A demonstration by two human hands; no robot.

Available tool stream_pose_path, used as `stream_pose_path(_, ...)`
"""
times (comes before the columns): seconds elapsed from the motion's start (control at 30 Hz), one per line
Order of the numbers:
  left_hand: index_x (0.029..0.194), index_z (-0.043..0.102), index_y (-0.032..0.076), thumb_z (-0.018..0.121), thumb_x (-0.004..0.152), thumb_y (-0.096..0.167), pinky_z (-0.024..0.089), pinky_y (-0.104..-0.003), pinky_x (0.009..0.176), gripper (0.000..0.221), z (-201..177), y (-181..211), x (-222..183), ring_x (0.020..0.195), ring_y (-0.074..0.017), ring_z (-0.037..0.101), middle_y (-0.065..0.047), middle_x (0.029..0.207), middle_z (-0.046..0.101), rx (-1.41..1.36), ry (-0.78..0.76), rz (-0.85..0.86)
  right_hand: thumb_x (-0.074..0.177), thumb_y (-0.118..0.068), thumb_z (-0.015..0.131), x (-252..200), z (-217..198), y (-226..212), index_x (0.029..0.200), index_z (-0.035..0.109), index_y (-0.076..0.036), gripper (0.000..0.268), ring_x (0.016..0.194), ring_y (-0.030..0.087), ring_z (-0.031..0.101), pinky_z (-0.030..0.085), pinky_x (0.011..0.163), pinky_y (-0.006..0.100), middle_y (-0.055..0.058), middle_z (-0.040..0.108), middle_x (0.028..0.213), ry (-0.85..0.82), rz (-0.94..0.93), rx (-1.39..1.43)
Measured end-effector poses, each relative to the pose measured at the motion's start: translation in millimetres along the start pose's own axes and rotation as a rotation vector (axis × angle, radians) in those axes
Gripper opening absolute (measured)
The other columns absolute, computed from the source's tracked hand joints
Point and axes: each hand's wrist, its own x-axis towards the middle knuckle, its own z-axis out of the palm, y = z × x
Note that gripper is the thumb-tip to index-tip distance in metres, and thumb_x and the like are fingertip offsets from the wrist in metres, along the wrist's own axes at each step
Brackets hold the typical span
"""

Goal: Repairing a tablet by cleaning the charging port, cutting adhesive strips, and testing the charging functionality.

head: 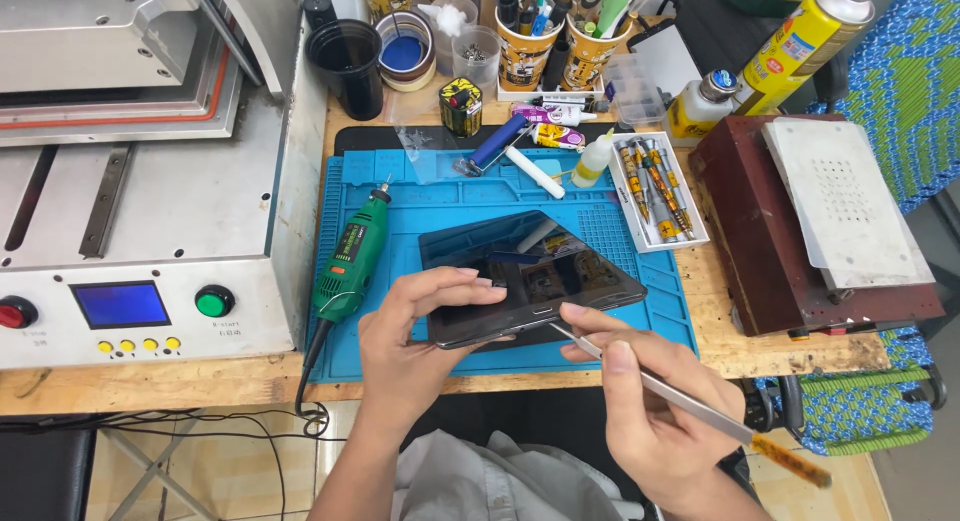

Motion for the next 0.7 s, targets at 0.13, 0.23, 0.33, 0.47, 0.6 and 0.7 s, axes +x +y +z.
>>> stream_pose_path(0.13,0.095,0.048,0.005,0.066,0.069,0.011,0.049,-0.024,0.082,0.032,-0.1,1.3,0.3,0.088,-0.0146,0.062,-0.003,0.084,0.064,0.000,0.004,-0.013,0.079,-0.002,0.042,2.6,-1.0,-1.1,0.066,0.052,0.007,0.019,0.055,0.022,0.065,0.055,0.050,0.023,0.020,0.061,0.072,0.016,0.041,0.034)
stream_pose_path(0.23,0.096,0.047,0.006,0.066,0.069,0.011,0.049,-0.024,0.082,0.033,0.1,1.0,-0.2,0.087,-0.0139,0.063,-0.003,0.085,0.064,-0.003,-0.005,-0.021,0.080,-0.002,0.039,1.1,-2.7,-1.2,0.064,0.055,0.005,0.024,0.066,0.024,0.067,0.051,0.055,0.022,0.015,0.062,0.068,-0.020,-0.004,-0.039)
stream_pose_path(0.33,0.097,0.047,0.006,0.066,0.070,0.012,0.048,-0.025,0.083,0.033,-0.5,1.1,0.2,0.089,-0.0141,0.062,-0.003,0.086,0.064,-0.009,-0.017,-0.025,0.079,-0.003,0.040,-0.8,-1.8,0.7,0.064,0.055,0.004,0.022,0.054,0.016,0.064,0.050,0.050,0.018,0.015,0.063,0.078,-0.032,0.015,-0.083)
stream_pose_path(0.47,0.096,0.047,0.006,0.066,0.070,0.012,0.048,-0.025,0.083,0.033,-0.2,2.0,0.5,0.089,-0.0145,0.062,-0.002,0.085,0.064,0.006,-0.012,-0.027,0.080,-0.002,0.040,0.9,-1.1,-0.5,0.065,0.053,0.006,0.021,0.066,0.026,0.066,0.054,0.055,0.024,0.018,0.061,0.068,0.000,0.010,0.017)
stream_pose_path(0.6,0.096,0.047,0.006,0.065,0.071,0.013,0.048,-0.025,0.083,0.032,-0.1,0.7,-0.1,0.091,-0.0150,0.061,-0.003,0.086,0.064,0.001,-0.021,-0.016,0.080,-0.003,0.038,-1.3,-2.8,2.1,0.063,0.053,0.004,0.024,0.067,0.023,0.067,0.051,0.054,0.020,0.016,0.062,0.072,-0.045,-0.020,-0.065)
stream_pose_path(0.7,0.096,0.048,0.005,0.066,0.070,0.012,0.049,-0.025,0.082,0.033,-0.3,0.3,0.9,0.090,-0.0149,0.061,-0.003,0.085,0.064,0.021,-0.010,-0.003,0.079,-0.002,0.041,0.0,0.5,3.0,0.067,0.052,0.007,0.018,0.063,0.027,0.066,0.057,0.052,0.025,0.022,0.060,0.071,0.013,0.040,0.090)
